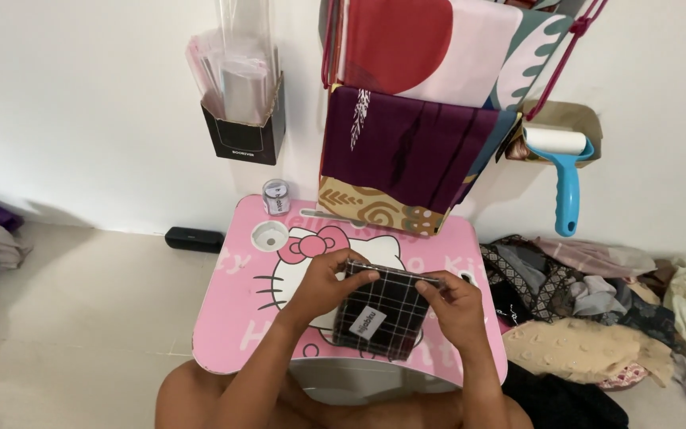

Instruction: Cleaning a checkered hijab with a lint roller, placing it in a plastic sleeve, and unfolding a larger patterned hijab.

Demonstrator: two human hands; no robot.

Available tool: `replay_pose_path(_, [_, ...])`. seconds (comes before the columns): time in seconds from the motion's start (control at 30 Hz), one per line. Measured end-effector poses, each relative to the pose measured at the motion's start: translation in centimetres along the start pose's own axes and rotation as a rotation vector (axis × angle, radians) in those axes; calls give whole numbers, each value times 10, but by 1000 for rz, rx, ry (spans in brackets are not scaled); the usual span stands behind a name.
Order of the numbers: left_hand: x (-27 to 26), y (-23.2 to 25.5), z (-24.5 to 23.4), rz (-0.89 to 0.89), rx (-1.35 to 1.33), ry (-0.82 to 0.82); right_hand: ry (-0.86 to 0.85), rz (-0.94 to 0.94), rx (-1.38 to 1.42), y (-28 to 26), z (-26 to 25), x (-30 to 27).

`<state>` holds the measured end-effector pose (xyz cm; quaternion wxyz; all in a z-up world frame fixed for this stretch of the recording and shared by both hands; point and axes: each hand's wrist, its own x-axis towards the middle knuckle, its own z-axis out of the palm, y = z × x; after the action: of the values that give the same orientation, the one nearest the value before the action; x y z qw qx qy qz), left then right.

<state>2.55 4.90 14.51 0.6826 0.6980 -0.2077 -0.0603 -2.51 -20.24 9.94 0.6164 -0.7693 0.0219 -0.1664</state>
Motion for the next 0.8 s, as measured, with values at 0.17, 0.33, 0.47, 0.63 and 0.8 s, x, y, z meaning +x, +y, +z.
replay_pose_path(0.17, [5, -36, 7, 101, -30, 127, -81, -66, 119, 0, -1, 1])
replay_pose_path(0.33, [8, -24, 10, -24, -43, 195, -57, -39, 85, -19, 5, -1])
replay_pose_path(0.47, [20, -64, 10, -86, -86, 255, -7, 7, 149, -33, 12, -2])
replay_pose_path(0.63, [11, -54, 16, -137, -79, 316, 42, 56, 176, 10, 9, 2])
replay_pose_path(0.8, [-8, -44, 25, -254, -130, 369, 168, 136, 309, 3, 30, -26])
